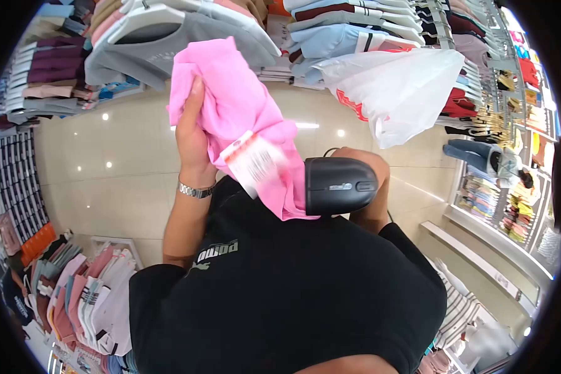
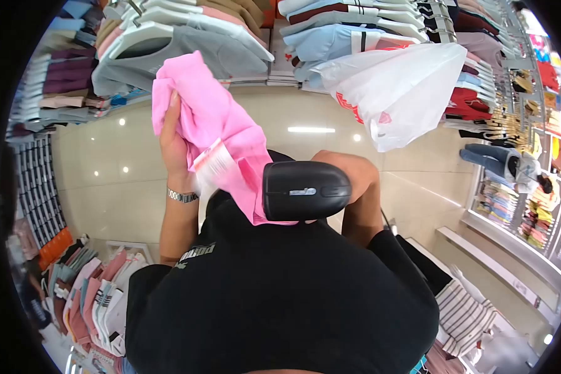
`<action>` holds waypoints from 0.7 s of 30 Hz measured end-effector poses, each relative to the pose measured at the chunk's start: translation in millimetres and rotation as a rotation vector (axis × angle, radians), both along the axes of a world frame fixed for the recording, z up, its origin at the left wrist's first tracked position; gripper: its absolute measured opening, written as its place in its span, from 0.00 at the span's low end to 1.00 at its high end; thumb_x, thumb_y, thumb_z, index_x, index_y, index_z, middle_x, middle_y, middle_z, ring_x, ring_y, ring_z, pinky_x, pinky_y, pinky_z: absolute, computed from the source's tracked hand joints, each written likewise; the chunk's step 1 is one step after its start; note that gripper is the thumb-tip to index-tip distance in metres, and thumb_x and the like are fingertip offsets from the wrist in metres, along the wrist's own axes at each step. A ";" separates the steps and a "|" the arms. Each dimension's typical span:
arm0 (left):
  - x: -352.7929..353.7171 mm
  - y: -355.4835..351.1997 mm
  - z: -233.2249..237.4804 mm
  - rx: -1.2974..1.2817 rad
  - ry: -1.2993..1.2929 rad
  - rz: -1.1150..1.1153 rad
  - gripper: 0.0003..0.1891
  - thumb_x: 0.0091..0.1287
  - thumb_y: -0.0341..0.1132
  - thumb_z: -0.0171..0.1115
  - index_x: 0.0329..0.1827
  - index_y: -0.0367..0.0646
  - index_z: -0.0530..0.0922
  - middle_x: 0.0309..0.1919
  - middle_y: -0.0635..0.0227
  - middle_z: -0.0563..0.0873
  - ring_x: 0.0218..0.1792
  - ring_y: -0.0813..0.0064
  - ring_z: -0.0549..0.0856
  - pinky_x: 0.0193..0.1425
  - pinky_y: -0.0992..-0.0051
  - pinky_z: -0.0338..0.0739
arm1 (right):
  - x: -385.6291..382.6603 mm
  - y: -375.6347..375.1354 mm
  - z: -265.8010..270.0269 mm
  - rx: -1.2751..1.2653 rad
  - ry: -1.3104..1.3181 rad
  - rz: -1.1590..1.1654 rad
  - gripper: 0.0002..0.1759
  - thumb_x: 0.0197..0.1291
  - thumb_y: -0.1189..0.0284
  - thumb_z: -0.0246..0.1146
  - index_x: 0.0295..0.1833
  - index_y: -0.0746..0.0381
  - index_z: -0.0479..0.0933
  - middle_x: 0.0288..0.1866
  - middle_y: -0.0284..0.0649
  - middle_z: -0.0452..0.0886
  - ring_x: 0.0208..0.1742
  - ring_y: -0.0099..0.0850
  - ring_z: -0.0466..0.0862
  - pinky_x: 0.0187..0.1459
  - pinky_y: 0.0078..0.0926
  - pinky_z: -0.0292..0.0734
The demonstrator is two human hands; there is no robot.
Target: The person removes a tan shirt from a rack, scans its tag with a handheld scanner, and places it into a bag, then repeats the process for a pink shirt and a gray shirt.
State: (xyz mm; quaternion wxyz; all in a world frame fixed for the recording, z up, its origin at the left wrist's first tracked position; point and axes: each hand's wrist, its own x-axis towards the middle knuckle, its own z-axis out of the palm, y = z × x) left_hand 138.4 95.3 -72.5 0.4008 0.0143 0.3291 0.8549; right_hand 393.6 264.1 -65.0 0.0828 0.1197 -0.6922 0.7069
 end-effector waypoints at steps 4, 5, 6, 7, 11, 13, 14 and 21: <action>-16.6 13.1 20.8 0.080 0.064 -0.031 0.20 0.80 0.37 0.53 0.68 0.35 0.72 0.62 0.59 0.82 0.61 0.69 0.83 0.67 0.67 0.78 | -20.5 26.1 4.3 -0.115 -0.087 -0.173 0.23 0.57 0.70 0.71 0.56 0.68 0.77 0.51 0.48 0.85 0.44 0.36 0.86 0.43 0.35 0.81; -16.8 16.9 26.5 0.067 0.067 -0.036 0.20 0.80 0.37 0.53 0.68 0.35 0.73 0.61 0.60 0.82 0.61 0.69 0.83 0.67 0.67 0.78 | -36.1 26.3 17.3 -0.208 -0.135 -0.252 0.24 0.58 0.72 0.69 0.59 0.67 0.75 0.54 0.50 0.83 0.50 0.38 0.85 0.49 0.36 0.80; -15.6 21.8 28.9 0.021 0.093 -0.037 0.20 0.80 0.37 0.52 0.69 0.35 0.72 0.62 0.59 0.82 0.62 0.69 0.83 0.67 0.66 0.78 | -51.8 26.7 30.1 -0.305 -0.176 -0.333 0.26 0.59 0.74 0.67 0.62 0.67 0.73 0.58 0.52 0.81 0.55 0.40 0.83 0.55 0.37 0.79; -13.5 28.8 30.0 -0.026 0.117 -0.044 0.21 0.80 0.38 0.52 0.70 0.35 0.71 0.63 0.59 0.81 0.62 0.68 0.82 0.68 0.65 0.77 | -64.7 24.8 27.6 -0.302 -0.139 -0.456 0.30 0.58 0.74 0.69 0.65 0.67 0.71 0.61 0.52 0.79 0.59 0.43 0.82 0.59 0.42 0.78; 6.8 59.9 29.5 -0.100 0.100 -0.024 0.22 0.81 0.38 0.51 0.72 0.35 0.70 0.65 0.60 0.80 0.65 0.68 0.80 0.69 0.65 0.76 | -95.9 13.1 19.6 -0.263 -0.135 -0.688 0.36 0.49 0.77 0.82 0.64 0.67 0.74 0.55 0.37 0.83 0.53 0.25 0.81 0.56 0.28 0.79; 12.7 67.1 23.9 -0.152 0.180 -0.028 0.21 0.80 0.36 0.52 0.72 0.35 0.70 0.67 0.62 0.79 0.68 0.69 0.78 0.72 0.65 0.73 | -107.4 9.5 18.8 -0.181 -0.188 -0.778 0.33 0.49 0.75 0.82 0.61 0.67 0.76 0.53 0.36 0.83 0.52 0.23 0.81 0.55 0.26 0.78; 15.5 70.1 22.9 -0.160 0.202 -0.040 0.21 0.80 0.34 0.53 0.72 0.35 0.70 0.67 0.63 0.78 0.68 0.69 0.77 0.73 0.65 0.72 | -109.6 9.4 19.6 -0.142 -0.219 -0.822 0.32 0.50 0.74 0.82 0.59 0.67 0.77 0.53 0.35 0.84 0.51 0.22 0.81 0.55 0.25 0.78; -1.5 61.4 -21.6 -0.191 0.650 -0.447 0.29 0.61 0.41 0.78 0.60 0.34 0.77 0.51 0.64 0.86 0.51 0.74 0.84 0.56 0.76 0.78 | -101.6 49.3 16.2 -0.436 -0.064 -0.961 0.29 0.50 0.77 0.79 0.59 0.69 0.79 0.47 0.36 0.85 0.46 0.25 0.83 0.53 0.27 0.79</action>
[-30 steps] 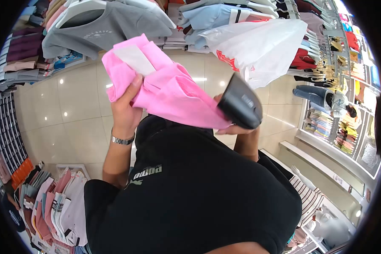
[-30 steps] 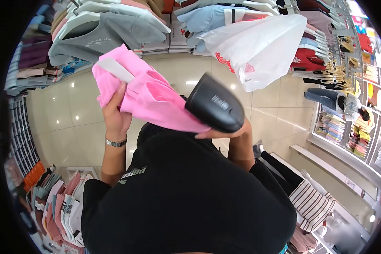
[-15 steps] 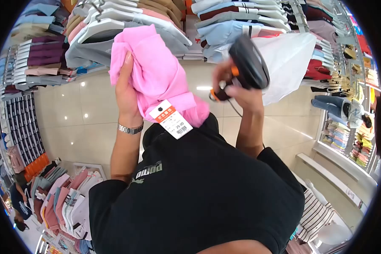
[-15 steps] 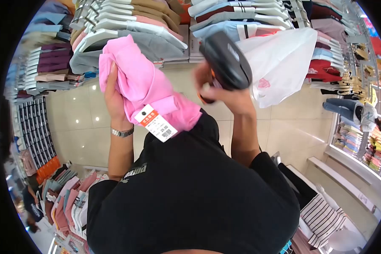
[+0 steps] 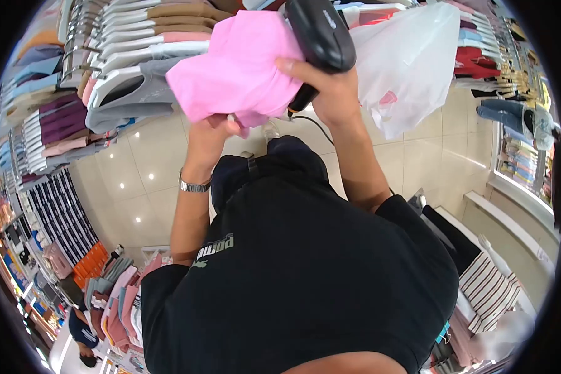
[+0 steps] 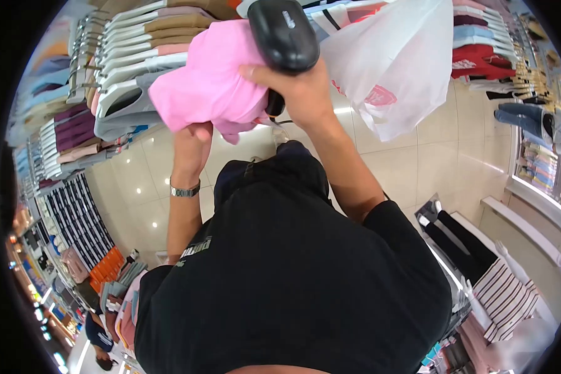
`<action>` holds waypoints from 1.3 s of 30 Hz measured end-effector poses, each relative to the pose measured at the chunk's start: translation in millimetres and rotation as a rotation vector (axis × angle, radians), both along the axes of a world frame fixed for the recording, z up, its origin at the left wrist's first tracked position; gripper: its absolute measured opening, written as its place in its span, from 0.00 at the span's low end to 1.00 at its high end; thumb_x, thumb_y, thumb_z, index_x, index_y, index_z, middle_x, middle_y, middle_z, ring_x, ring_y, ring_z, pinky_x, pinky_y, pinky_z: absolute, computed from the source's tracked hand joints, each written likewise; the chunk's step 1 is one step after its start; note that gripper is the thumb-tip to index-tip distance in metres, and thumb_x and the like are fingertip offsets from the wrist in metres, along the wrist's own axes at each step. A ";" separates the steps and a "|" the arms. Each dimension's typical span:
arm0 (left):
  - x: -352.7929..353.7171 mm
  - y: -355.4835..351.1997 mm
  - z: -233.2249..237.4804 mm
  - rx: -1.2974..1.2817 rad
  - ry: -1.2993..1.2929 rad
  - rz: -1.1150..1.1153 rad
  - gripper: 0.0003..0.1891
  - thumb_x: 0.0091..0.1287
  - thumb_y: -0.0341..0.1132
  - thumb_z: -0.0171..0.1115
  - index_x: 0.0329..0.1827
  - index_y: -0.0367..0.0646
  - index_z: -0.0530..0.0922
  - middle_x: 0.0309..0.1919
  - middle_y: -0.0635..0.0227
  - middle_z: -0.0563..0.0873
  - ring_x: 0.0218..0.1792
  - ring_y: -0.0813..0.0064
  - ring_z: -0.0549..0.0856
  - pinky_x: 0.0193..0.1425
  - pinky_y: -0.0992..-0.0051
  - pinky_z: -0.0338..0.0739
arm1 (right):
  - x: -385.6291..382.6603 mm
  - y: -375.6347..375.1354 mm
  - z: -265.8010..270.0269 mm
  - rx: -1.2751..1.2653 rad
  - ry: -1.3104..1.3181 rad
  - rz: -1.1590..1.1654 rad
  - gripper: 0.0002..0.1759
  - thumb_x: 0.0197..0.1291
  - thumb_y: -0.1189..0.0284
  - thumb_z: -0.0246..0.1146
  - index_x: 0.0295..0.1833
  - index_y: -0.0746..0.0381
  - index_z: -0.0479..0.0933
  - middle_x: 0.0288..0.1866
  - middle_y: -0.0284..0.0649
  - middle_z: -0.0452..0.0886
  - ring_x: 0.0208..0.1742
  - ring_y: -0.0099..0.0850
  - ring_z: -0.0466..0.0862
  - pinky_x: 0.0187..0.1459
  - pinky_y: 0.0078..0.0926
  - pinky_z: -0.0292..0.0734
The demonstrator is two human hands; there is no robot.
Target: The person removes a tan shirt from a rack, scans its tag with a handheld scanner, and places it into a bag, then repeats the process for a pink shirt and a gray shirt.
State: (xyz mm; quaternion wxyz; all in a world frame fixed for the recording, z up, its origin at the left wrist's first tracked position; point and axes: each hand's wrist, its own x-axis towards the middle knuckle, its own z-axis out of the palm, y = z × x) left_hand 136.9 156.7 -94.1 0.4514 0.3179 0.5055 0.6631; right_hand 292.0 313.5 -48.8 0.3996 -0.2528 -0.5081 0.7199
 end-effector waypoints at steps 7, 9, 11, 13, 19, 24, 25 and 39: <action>-13.9 13.6 -10.0 -0.377 0.292 -0.432 0.23 0.66 0.42 0.74 0.56 0.34 0.80 0.44 0.68 0.88 0.43 0.82 0.85 0.45 0.79 0.79 | 6.5 -0.4 7.3 -0.307 0.203 -0.172 0.23 0.53 0.84 0.70 0.57 0.70 0.78 0.50 0.40 0.83 0.51 0.30 0.83 0.53 0.30 0.78; -21.7 7.6 -19.3 -0.298 0.139 -0.361 0.20 0.71 0.42 0.69 0.56 0.34 0.80 0.42 0.70 0.87 0.41 0.85 0.84 0.43 0.80 0.78 | 11.1 -1.7 3.6 -0.304 0.186 -0.268 0.19 0.53 0.84 0.70 0.52 0.69 0.78 0.47 0.40 0.83 0.49 0.30 0.83 0.52 0.31 0.78; -33.2 -7.0 -28.1 -0.281 0.012 -0.343 0.18 0.74 0.42 0.65 0.55 0.34 0.81 0.40 0.72 0.87 0.38 0.88 0.83 0.41 0.81 0.77 | 17.3 -9.1 7.6 -0.242 0.163 -0.303 0.20 0.53 0.84 0.70 0.53 0.70 0.79 0.47 0.40 0.83 0.50 0.30 0.83 0.53 0.31 0.77; -54.0 -21.5 -32.7 -0.306 -0.077 -0.378 0.16 0.77 0.42 0.62 0.54 0.36 0.81 0.37 0.73 0.86 0.35 0.89 0.82 0.38 0.82 0.77 | 14.8 -22.0 13.3 -0.159 0.140 -0.336 0.23 0.53 0.83 0.71 0.56 0.71 0.78 0.49 0.41 0.83 0.50 0.31 0.83 0.55 0.31 0.77; -87.8 -67.0 -33.1 -0.100 -0.407 -0.581 0.24 0.76 0.34 0.59 0.71 0.36 0.68 0.59 0.61 0.83 0.55 0.77 0.86 0.59 0.75 0.83 | -0.6 -69.9 -9.8 -0.141 -0.040 -0.435 0.25 0.51 0.84 0.73 0.58 0.70 0.78 0.52 0.42 0.83 0.52 0.32 0.84 0.56 0.32 0.78; -94.3 -97.2 -22.2 -0.153 -0.736 -0.530 0.33 0.74 0.38 0.60 0.78 0.35 0.61 0.71 0.56 0.74 0.67 0.69 0.80 0.71 0.67 0.76 | -17.5 -112.8 -36.5 -0.186 -0.149 -0.460 0.25 0.51 0.84 0.74 0.57 0.70 0.79 0.49 0.41 0.84 0.49 0.31 0.84 0.54 0.30 0.78; -97.8 -105.9 -25.0 -0.101 -0.840 -0.547 0.33 0.74 0.39 0.60 0.78 0.35 0.62 0.71 0.56 0.74 0.67 0.69 0.80 0.72 0.67 0.75 | -21.4 -122.0 -41.5 -0.199 -0.142 -0.427 0.25 0.51 0.83 0.74 0.57 0.69 0.79 0.48 0.41 0.83 0.49 0.30 0.84 0.53 0.30 0.78; -136.2 -201.2 -84.9 -0.172 -0.657 -0.435 0.16 0.72 0.42 0.63 0.51 0.37 0.78 0.43 0.68 0.84 0.46 0.79 0.86 0.55 0.75 0.82 | -11.8 -194.7 -81.8 -0.416 0.256 -0.558 0.14 0.61 0.81 0.66 0.51 0.59 0.74 0.40 0.34 0.77 0.41 0.27 0.79 0.55 0.35 0.76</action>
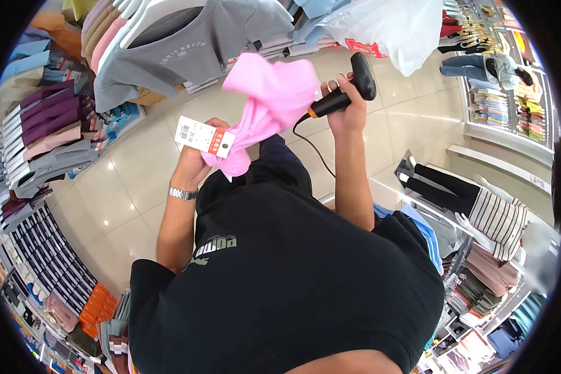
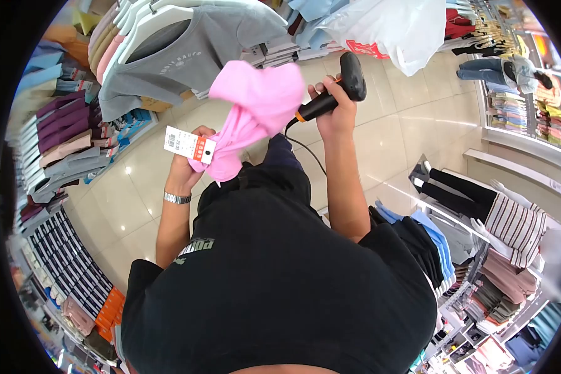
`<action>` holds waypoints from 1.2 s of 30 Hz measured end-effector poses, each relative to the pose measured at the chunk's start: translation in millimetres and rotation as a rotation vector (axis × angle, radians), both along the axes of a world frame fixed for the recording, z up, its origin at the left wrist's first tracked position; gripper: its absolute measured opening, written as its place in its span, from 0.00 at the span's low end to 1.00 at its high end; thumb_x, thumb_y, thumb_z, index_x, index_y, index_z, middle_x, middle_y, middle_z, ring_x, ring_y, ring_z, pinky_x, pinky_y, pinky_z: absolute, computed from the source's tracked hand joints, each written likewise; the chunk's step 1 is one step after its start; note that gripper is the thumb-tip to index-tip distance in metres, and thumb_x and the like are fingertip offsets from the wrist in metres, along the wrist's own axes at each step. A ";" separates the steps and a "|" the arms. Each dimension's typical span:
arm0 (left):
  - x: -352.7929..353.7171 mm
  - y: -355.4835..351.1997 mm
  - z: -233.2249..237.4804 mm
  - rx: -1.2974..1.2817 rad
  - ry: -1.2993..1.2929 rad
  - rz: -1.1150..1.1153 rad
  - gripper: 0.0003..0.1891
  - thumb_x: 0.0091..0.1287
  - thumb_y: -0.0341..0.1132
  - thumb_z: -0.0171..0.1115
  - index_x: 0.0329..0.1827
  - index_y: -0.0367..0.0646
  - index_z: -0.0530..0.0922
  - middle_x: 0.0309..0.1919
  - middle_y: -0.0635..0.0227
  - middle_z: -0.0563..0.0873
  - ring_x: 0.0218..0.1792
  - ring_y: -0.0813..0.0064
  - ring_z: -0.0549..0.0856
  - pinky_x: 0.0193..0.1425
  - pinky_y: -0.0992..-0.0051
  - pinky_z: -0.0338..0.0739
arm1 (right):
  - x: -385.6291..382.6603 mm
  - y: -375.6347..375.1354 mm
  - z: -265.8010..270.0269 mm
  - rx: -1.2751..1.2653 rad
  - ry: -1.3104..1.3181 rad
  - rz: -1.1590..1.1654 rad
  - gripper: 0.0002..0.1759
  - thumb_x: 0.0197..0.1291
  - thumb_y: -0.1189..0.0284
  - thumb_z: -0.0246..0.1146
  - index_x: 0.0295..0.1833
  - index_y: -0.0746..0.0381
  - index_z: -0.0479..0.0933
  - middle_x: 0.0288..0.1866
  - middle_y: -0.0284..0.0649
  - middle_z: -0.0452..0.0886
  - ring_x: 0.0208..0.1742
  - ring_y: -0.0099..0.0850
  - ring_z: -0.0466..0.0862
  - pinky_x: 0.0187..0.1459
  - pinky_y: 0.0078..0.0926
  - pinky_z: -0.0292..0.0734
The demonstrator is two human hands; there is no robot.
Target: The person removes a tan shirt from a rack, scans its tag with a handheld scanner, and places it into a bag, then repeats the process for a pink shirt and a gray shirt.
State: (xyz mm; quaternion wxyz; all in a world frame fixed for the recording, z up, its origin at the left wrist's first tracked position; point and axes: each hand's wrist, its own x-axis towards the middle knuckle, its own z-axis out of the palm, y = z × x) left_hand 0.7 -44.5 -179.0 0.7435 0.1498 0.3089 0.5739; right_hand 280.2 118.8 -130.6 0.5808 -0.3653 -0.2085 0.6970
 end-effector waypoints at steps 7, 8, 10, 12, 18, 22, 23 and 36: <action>9.4 -11.6 -8.0 0.115 -0.180 -0.058 0.16 0.71 0.46 0.63 0.46 0.43 0.73 0.37 0.75 0.79 0.40 0.85 0.80 0.44 0.82 0.75 | -18.2 -15.4 -0.8 0.020 -0.390 0.430 0.15 0.59 0.77 0.70 0.51 0.66 0.78 0.42 0.41 0.82 0.35 0.34 0.85 0.43 0.38 0.85; 12.4 -11.3 -4.5 0.120 -0.187 -0.039 0.16 0.70 0.47 0.63 0.44 0.42 0.73 0.36 0.76 0.78 0.38 0.86 0.79 0.42 0.83 0.73 | -25.4 -21.8 -9.0 -0.008 -0.444 0.516 0.16 0.60 0.75 0.71 0.51 0.67 0.79 0.44 0.41 0.83 0.39 0.34 0.86 0.43 0.38 0.86; 12.5 -13.2 0.3 0.077 -0.154 -0.034 0.17 0.69 0.46 0.63 0.43 0.41 0.74 0.36 0.75 0.78 0.37 0.86 0.79 0.41 0.84 0.73 | -40.9 -38.5 -32.1 -0.102 -0.541 0.648 0.19 0.61 0.70 0.73 0.53 0.69 0.80 0.46 0.42 0.84 0.45 0.33 0.86 0.45 0.37 0.86; 14.3 -15.1 2.1 0.075 -0.144 -0.032 0.18 0.67 0.47 0.64 0.42 0.40 0.74 0.35 0.74 0.79 0.36 0.86 0.78 0.39 0.84 0.72 | -53.0 -48.3 -53.9 -0.308 -0.658 0.815 0.22 0.64 0.65 0.72 0.56 0.69 0.79 0.49 0.42 0.84 0.51 0.32 0.84 0.50 0.32 0.83; 16.7 -26.7 30.9 0.078 0.038 -0.166 0.22 0.62 0.53 0.66 0.37 0.42 0.71 0.30 0.73 0.75 0.31 0.85 0.72 0.35 0.83 0.64 | -67.7 -71.9 -127.0 -0.639 -0.068 0.937 0.23 0.66 0.64 0.70 0.60 0.67 0.77 0.51 0.44 0.86 0.49 0.32 0.87 0.55 0.36 0.85; 21.4 -33.1 28.9 0.115 0.079 -0.181 0.24 0.59 0.55 0.66 0.37 0.41 0.73 0.30 0.70 0.76 0.33 0.80 0.74 0.39 0.80 0.66 | -68.8 -52.5 -153.3 -0.523 0.027 0.908 0.16 0.63 0.72 0.71 0.54 0.62 0.78 0.48 0.41 0.85 0.48 0.32 0.87 0.56 0.36 0.84; 20.7 -35.1 27.6 0.124 0.114 -0.171 0.24 0.58 0.54 0.67 0.37 0.40 0.74 0.31 0.70 0.76 0.33 0.79 0.74 0.39 0.80 0.66 | -67.3 -48.7 -160.7 -0.449 0.027 0.869 0.15 0.62 0.74 0.71 0.53 0.61 0.78 0.47 0.40 0.85 0.48 0.32 0.87 0.56 0.36 0.84; -38.9 -48.4 -41.4 -0.149 0.858 -0.175 0.20 0.68 0.21 0.54 0.64 0.35 0.76 0.60 0.62 0.84 0.60 0.68 0.83 0.66 0.69 0.74 | -58.9 -19.6 -4.9 0.066 0.048 0.640 0.31 0.49 0.89 0.67 0.61 0.63 0.73 0.52 0.39 0.80 0.54 0.33 0.84 0.57 0.35 0.80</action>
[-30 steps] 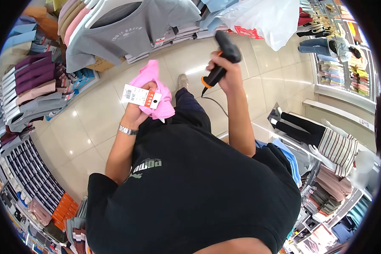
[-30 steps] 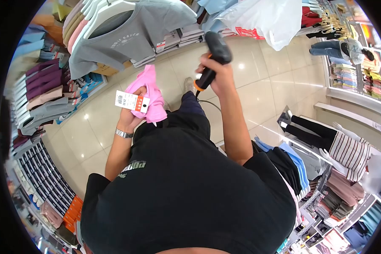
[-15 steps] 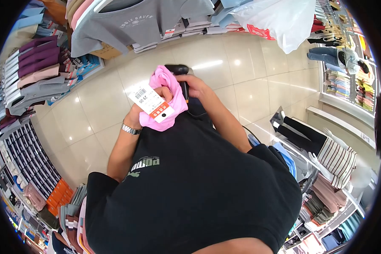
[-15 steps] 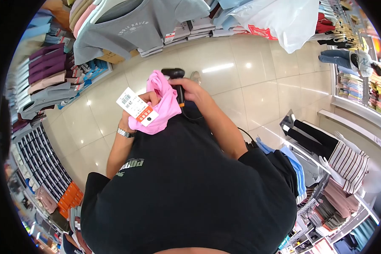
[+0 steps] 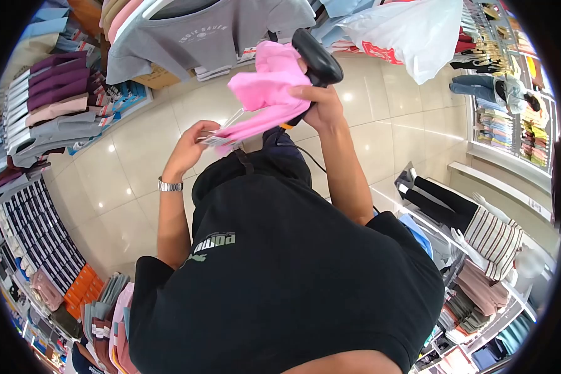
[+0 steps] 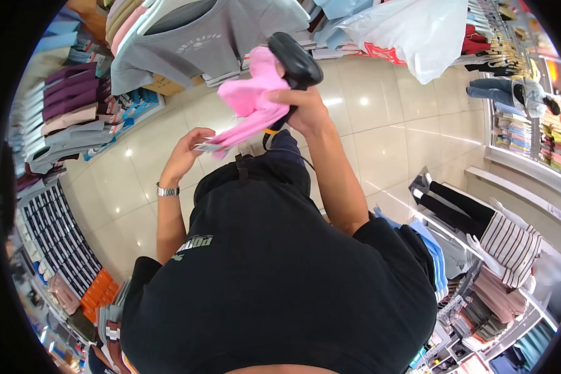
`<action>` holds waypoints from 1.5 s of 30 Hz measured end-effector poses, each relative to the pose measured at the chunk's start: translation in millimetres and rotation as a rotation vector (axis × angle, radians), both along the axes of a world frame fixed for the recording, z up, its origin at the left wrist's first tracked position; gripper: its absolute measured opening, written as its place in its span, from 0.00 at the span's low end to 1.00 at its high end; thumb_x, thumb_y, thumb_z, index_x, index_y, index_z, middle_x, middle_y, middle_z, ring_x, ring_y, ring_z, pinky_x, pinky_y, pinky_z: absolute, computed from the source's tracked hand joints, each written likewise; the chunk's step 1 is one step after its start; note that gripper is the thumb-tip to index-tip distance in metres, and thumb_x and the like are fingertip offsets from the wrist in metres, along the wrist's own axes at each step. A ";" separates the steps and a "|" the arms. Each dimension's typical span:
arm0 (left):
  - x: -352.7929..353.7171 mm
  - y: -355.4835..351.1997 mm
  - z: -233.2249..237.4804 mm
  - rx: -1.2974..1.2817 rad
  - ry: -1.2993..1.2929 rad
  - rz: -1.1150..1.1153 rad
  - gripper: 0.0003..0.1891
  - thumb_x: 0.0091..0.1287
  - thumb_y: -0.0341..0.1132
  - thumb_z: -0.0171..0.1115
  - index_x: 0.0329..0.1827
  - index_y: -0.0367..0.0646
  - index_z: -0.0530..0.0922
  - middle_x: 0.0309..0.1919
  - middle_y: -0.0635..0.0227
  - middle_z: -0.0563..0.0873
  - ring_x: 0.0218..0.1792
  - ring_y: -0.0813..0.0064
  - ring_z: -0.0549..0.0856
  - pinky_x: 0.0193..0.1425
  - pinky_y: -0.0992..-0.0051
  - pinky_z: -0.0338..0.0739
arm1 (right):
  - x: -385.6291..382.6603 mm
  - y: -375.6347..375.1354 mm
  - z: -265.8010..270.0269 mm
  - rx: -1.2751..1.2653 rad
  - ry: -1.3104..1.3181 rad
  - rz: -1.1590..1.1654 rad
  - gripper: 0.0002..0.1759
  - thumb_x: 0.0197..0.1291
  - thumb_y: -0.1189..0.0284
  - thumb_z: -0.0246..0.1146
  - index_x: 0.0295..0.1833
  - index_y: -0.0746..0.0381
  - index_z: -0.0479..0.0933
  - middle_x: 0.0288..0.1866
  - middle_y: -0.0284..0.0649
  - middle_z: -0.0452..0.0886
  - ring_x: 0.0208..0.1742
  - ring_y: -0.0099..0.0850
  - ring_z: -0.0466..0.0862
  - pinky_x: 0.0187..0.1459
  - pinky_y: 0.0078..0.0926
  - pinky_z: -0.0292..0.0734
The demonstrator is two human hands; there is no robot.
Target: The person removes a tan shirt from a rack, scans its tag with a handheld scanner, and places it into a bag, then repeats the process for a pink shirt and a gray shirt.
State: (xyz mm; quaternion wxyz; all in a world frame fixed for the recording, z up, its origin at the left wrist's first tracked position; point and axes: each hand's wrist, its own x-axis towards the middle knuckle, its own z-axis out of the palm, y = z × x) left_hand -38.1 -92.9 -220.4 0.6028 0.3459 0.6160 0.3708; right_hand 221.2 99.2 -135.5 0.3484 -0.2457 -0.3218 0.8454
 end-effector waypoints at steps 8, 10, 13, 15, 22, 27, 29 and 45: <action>6.6 64.9 57.9 0.201 -0.450 0.033 0.22 0.80 0.46 0.54 0.67 0.39 0.75 0.66 0.60 0.80 0.68 0.67 0.77 0.73 0.67 0.69 | -16.4 -8.3 31.7 0.393 -0.024 0.194 0.31 0.41 0.90 0.73 0.55 0.64 0.78 0.50 0.34 0.80 0.52 0.25 0.79 0.55 0.28 0.74; 27.4 71.9 67.1 0.203 -0.738 -0.032 0.26 0.80 0.51 0.51 0.69 0.39 0.74 0.68 0.60 0.78 0.69 0.69 0.75 0.74 0.66 0.68 | -20.5 -7.5 40.0 0.441 -0.068 0.229 0.31 0.43 0.90 0.73 0.58 0.65 0.79 0.53 0.34 0.83 0.54 0.25 0.81 0.58 0.28 0.75; 61.7 79.5 73.2 0.299 -0.773 0.080 0.29 0.80 0.55 0.48 0.72 0.39 0.70 0.70 0.61 0.75 0.71 0.70 0.73 0.76 0.65 0.67 | -24.7 -10.9 49.8 0.391 -0.125 0.195 0.33 0.45 0.88 0.73 0.61 0.65 0.78 0.56 0.35 0.84 0.57 0.25 0.81 0.61 0.28 0.75; 73.0 84.8 70.2 0.356 -0.874 0.195 0.29 0.81 0.54 0.48 0.74 0.40 0.68 0.72 0.64 0.73 0.72 0.70 0.72 0.76 0.66 0.66 | -23.4 -12.7 52.1 0.500 -0.162 0.211 0.34 0.47 0.88 0.73 0.64 0.65 0.77 0.57 0.36 0.83 0.58 0.25 0.80 0.62 0.28 0.75; 56.8 94.6 76.2 0.314 -1.329 0.316 0.21 0.79 0.39 0.55 0.69 0.37 0.72 0.58 0.56 0.85 0.52 0.65 0.88 0.59 0.64 0.83 | -4.9 -45.6 57.2 0.602 -0.394 0.585 0.30 0.52 0.74 0.78 0.60 0.66 0.76 0.49 0.38 0.85 0.50 0.24 0.81 0.56 0.30 0.78; 40.2 83.3 82.0 0.266 -0.775 0.362 0.23 0.73 0.33 0.63 0.68 0.36 0.73 0.57 0.57 0.84 0.57 0.68 0.85 0.64 0.67 0.80 | 28.2 -34.0 61.0 0.830 -0.218 0.749 0.31 0.51 0.72 0.81 0.60 0.66 0.77 0.48 0.44 0.88 0.48 0.33 0.86 0.54 0.34 0.80; 37.7 78.6 99.7 0.294 -0.538 0.277 0.22 0.71 0.36 0.67 0.65 0.37 0.76 0.54 0.60 0.85 0.55 0.70 0.85 0.62 0.68 0.81 | 41.7 -28.0 73.4 0.740 -0.277 0.672 0.30 0.52 0.79 0.76 0.61 0.67 0.76 0.57 0.49 0.85 0.54 0.36 0.87 0.56 0.34 0.80; 1.6 74.8 136.7 0.301 0.009 -0.010 0.28 0.80 0.57 0.51 0.66 0.42 0.77 0.49 0.72 0.86 0.49 0.82 0.81 0.53 0.77 0.77 | -22.6 19.5 35.3 0.542 -0.337 0.175 0.21 0.48 0.80 0.80 0.48 0.66 0.82 0.41 0.35 0.87 0.43 0.23 0.84 0.49 0.26 0.80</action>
